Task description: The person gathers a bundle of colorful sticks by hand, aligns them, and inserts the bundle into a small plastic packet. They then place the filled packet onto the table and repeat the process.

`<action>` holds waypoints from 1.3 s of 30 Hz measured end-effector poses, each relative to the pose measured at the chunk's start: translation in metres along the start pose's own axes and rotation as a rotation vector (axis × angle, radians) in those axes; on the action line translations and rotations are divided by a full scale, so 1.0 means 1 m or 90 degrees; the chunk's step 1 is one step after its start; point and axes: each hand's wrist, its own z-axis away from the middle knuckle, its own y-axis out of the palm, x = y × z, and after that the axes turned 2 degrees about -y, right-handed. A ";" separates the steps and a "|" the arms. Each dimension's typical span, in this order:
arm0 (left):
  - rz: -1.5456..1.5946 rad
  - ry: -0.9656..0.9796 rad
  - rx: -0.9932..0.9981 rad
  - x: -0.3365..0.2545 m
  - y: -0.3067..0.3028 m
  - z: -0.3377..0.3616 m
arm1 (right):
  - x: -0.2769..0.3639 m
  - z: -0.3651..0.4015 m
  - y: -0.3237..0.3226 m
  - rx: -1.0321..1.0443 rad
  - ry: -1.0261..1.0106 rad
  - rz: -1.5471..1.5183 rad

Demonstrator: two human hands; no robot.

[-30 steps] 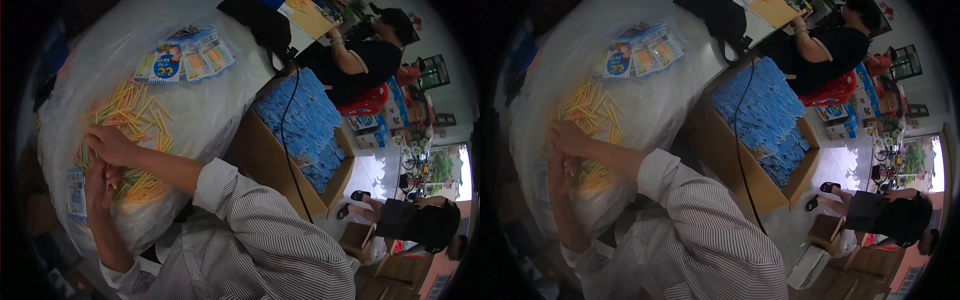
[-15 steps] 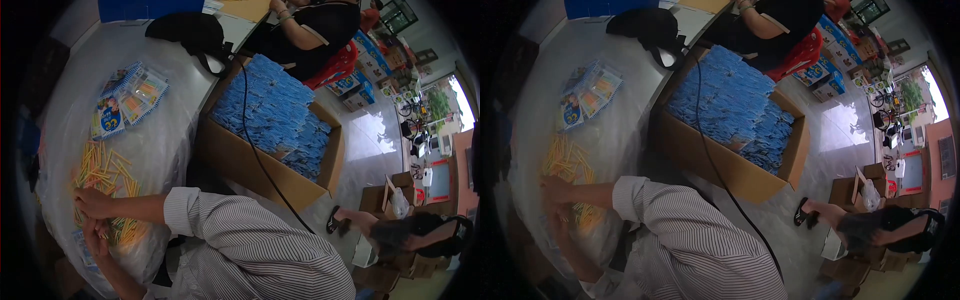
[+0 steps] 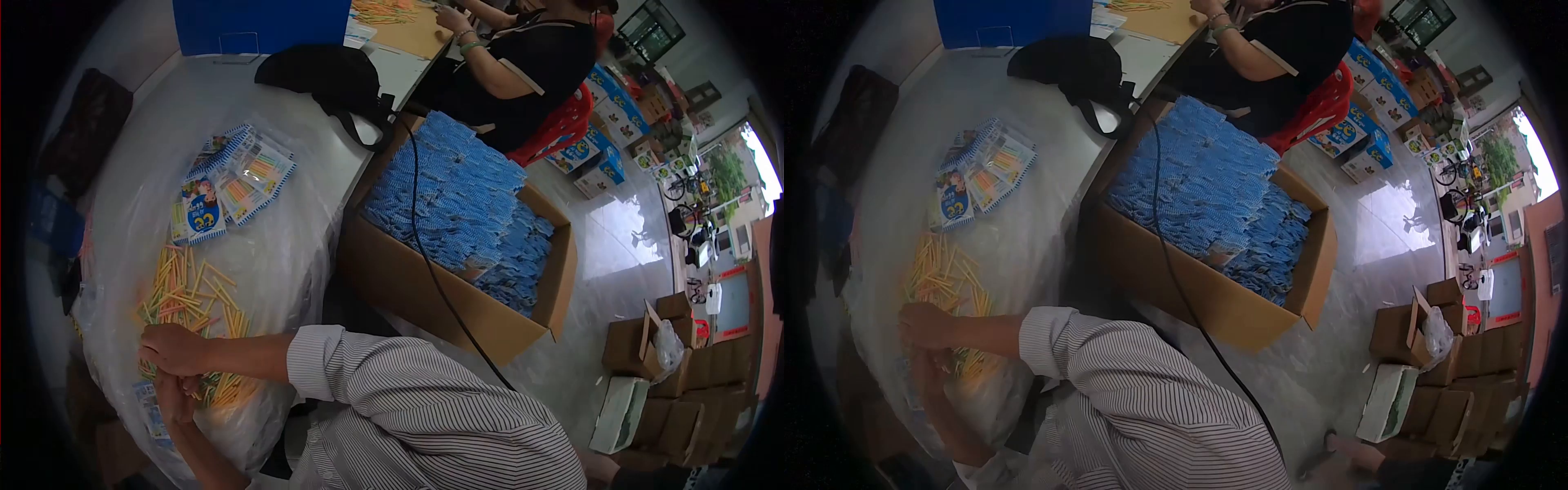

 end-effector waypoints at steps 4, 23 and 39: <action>0.118 0.006 0.016 -0.006 0.009 0.000 | -0.002 -0.003 -0.002 0.010 -0.105 -0.058; 0.297 0.190 -0.027 -0.008 0.020 0.008 | 0.053 0.010 0.020 -0.310 0.386 -0.751; 0.455 0.163 0.076 0.006 -0.018 -0.011 | 0.012 0.014 0.027 -0.215 0.024 -0.076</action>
